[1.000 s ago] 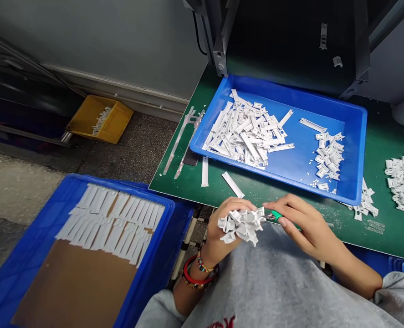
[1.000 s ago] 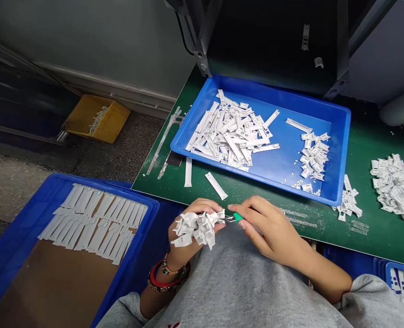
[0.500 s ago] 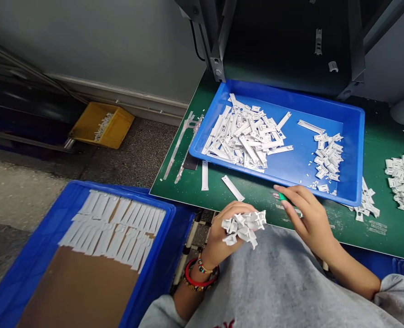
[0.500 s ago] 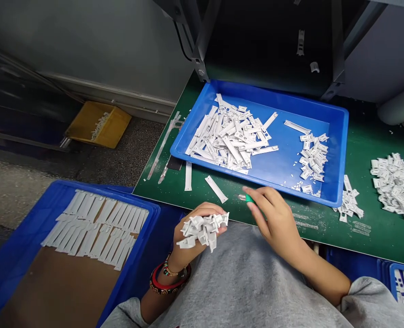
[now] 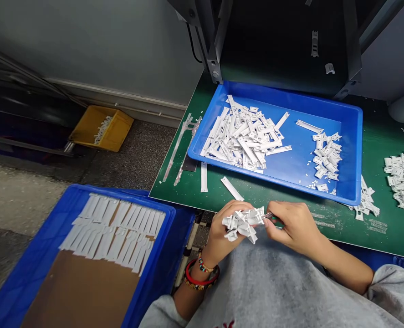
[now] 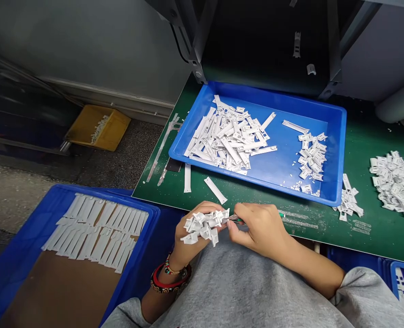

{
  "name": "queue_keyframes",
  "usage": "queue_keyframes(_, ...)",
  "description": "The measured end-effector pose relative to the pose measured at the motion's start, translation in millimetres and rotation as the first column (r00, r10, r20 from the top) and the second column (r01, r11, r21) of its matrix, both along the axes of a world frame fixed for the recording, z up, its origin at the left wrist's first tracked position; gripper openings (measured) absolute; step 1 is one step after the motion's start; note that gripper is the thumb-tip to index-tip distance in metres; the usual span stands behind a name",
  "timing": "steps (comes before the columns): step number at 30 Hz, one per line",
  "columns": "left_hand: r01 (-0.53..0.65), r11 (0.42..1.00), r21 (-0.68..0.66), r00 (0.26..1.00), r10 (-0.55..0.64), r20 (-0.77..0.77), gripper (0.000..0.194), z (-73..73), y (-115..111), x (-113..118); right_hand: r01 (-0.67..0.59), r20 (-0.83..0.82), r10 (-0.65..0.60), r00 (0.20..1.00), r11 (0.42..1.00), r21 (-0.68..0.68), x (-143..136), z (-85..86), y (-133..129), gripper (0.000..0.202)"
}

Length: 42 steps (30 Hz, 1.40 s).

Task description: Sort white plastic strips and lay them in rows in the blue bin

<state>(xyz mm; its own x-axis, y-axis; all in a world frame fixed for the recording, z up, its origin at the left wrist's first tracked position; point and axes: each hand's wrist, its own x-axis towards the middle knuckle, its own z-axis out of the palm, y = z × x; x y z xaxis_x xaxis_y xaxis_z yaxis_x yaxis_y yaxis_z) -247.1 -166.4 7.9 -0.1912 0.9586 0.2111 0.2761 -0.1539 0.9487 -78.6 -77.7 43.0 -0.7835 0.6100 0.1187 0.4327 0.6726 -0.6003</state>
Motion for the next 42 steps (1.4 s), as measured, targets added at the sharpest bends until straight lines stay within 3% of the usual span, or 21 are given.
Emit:
queue_keyframes(9, -0.043, 0.999, -0.022, 0.996, 0.041, -0.077, 0.017, -5.6, -2.2, 2.2, -0.005, 0.047, 0.004, 0.999, 1.0, 0.014, -0.7, -9.8, 1.5, 0.032)
queue_keyframes(12, -0.056, 0.998, -0.026, 0.996, 0.054, -0.074, 0.019, -6.7, -2.7, 3.0, -0.026, -0.038, 0.027, 0.999, 1.0, 0.013, 1.2, -6.2, 2.5, 0.033)
queue_keyframes(18, -0.082, 0.996, -0.034, 0.993, 0.079, -0.093, 0.019, -5.5, -1.1, 2.5, 0.071, -0.08, -0.071, 0.994, 0.997, -0.002, 9.1, 1.6, 1.3, 0.031)
queue_keyframes(27, -0.034, 0.999, -0.021, 0.999, 0.034, -0.031, 0.017, -2.8, -1.0, 7.4, 0.121, 0.06, -0.128, 0.99, 0.986, 0.111, 9.8, -25.2, 0.7, 0.031)
queue_keyframes(29, -0.05, 0.997, -0.062, 0.999, 0.05, 0.0, 0.018, -3.4, -1.6, 11.2, 0.149, 0.045, -0.149, 0.988, 0.989, 0.015, 13.3, -31.7, 2.5, 0.031)
queue_keyframes(31, -0.106, 0.98, -0.169, 0.994, 0.111, 0.018, 0.019, -8.1, -1.7, 16.9, 0.149, -0.021, -0.155, 0.988, 0.973, -0.176, 17.3, -37.8, 1.4, 0.032)
queue_keyframes(34, -0.146, 0.922, -0.358, 0.98, 0.183, 0.073, 0.018, -22.1, -0.8, 28.2, 0.102, -0.133, -0.177, 0.975, 0.892, -0.44, 19.2, -51.1, -6.8, 0.034)
queue_keyframes(36, -0.161, 0.886, -0.435, 0.969, 0.225, 0.099, 0.022, -31.3, -0.2, 34.4, 0.12, -0.162, -0.236, 0.958, 0.845, -0.521, 17.1, -62.3, -13.6, 0.031)
queue_keyframes(39, -0.262, 0.859, -0.441, 0.947, 0.317, 0.055, 0.027, -35.7, 1.8, 35.1, 0.228, -0.172, -0.362, 0.916, 0.823, -0.52, 13.3, -74.0, -14.5, 0.034)
queue_keyframes(42, -0.291, 0.898, -0.331, 0.953, 0.301, -0.021, 0.021, -28.2, 12.3, 18.9, 0.298, -0.091, -0.353, 0.931, 0.881, -0.368, 8.8, -71.7, 2.8, 0.037)
